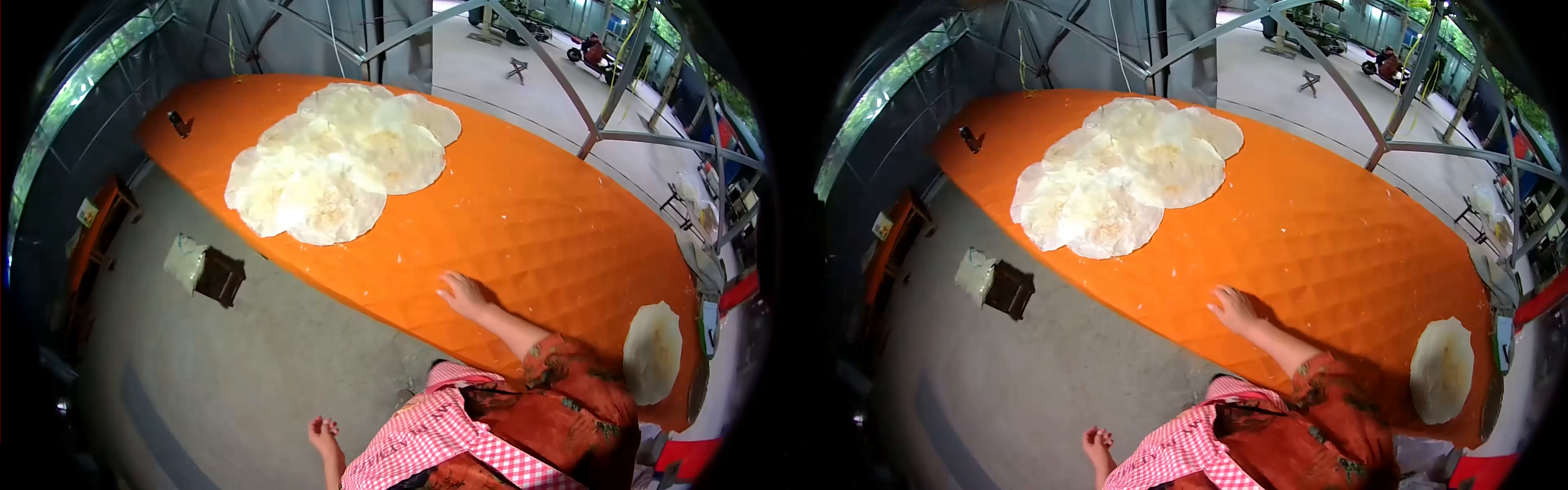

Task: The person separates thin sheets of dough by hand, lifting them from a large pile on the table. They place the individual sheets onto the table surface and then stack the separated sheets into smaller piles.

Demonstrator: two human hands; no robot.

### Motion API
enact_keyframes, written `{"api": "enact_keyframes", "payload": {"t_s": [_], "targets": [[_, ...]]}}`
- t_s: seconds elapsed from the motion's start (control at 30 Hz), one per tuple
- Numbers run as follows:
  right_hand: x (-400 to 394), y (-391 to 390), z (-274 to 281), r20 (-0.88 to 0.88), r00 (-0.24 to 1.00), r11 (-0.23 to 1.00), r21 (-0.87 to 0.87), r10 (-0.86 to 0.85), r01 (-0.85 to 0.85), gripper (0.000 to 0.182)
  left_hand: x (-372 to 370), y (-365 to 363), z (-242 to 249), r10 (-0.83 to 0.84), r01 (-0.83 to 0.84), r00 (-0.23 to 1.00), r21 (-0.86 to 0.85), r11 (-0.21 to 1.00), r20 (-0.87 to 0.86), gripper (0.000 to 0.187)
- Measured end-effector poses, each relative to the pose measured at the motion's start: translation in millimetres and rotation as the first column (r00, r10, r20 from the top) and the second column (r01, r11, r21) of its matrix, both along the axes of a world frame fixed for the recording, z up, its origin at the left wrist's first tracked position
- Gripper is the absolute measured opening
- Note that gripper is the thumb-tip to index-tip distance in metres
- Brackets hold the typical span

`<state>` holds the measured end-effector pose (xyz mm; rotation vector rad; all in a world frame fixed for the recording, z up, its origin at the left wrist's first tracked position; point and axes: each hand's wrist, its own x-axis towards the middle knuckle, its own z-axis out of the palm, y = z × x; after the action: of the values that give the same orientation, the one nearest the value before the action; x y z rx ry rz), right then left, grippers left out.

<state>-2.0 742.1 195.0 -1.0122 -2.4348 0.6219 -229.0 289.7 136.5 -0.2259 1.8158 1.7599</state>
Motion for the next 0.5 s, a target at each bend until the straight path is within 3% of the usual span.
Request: {"api": "enact_keyframes", "payload": {"t_s": [0.13,0.2,0.3,0.37,0.43,0.5], "targets": [[-89.9,76.8,1.1,0.094,0.995,0.995,-0.091,-0.024,0.032,0.04,-69.6,57.9,23.6,0.036,-0.033,0.999,0.064,0.997,-0.035,0.022],[-132.9,122.1,-18.2,0.017,0.998,0.998,0.022,-0.053,0.052,0.04,-97.0,91.2,32.6,0.022,-0.019,0.999,0.083,0.996,-0.04,0.023],[-190.9,188.6,-33.5,0.135,0.98,0.986,0.094,-0.146,0.134,0.049,-131.9,138.2,50.1,-0.05,0.055,0.998,0.138,0.989,-0.045,0.022],[-216.8,229.2,-43.2,0.169,0.966,0.96,0.236,-0.196,0.153,0.051,-160.1,159.3,51.1,-0.083,0.084,0.996,0.07,0.994,-0.01,0.021],[-229.5,253.4,-42.5,0.262,0.915,0.934,0.27,-0.306,0.235,0.051,-191.3,170.5,49.2,-0.168,0.164,0.982,0.051,0.985,0.082,0.022],[-234.9,258.0,-46.5,0.295,0.923,0.935,0.324,-0.247,0.146,0.051,-214.6,198.0,66.3,-0.268,0.273,0.958,-0.033,0.962,0.1,0.023]]}}
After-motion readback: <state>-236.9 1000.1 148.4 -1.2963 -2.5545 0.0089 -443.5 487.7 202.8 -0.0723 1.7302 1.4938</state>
